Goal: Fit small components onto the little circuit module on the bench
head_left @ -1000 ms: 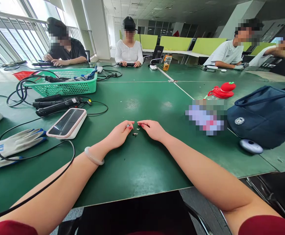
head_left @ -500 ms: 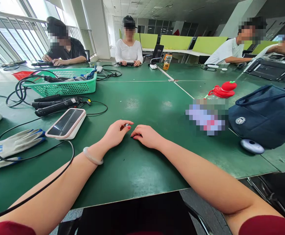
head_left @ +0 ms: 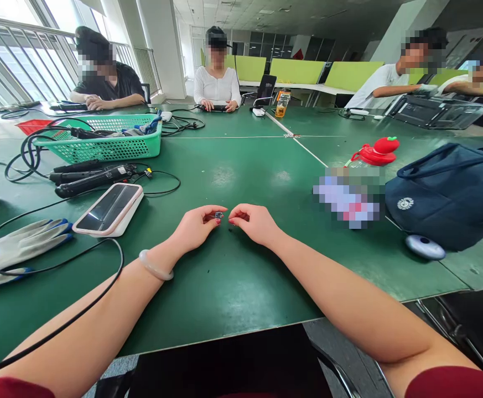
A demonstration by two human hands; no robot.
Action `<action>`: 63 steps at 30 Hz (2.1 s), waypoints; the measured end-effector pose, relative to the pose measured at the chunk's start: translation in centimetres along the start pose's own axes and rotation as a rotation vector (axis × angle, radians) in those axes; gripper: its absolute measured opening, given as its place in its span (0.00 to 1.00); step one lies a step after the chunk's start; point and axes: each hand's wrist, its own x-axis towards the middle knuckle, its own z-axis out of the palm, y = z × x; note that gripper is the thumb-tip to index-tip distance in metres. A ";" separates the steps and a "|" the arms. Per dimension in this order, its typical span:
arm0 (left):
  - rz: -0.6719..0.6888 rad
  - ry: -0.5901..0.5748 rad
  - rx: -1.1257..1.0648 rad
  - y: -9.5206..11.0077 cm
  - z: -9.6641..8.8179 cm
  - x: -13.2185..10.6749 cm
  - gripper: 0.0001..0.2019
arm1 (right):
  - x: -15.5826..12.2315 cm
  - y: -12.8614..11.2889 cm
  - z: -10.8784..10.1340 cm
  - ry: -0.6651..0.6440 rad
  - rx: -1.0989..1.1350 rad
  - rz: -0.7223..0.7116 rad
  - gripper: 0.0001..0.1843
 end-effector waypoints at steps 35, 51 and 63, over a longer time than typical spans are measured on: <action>0.024 -0.066 -0.013 1.0 0.1 -0.5 0.21 | 0.5 0.5 0.6 0.114 0.537 0.218 0.25; 0.028 -0.044 0.014 1.0 0.1 -0.4 0.20 | 0.5 0.8 0.3 0.002 0.617 0.261 0.20; 0.130 -0.043 0.191 1.7 0.1 -0.7 0.21 | 0.3 0.7 1.3 0.003 0.557 0.321 0.19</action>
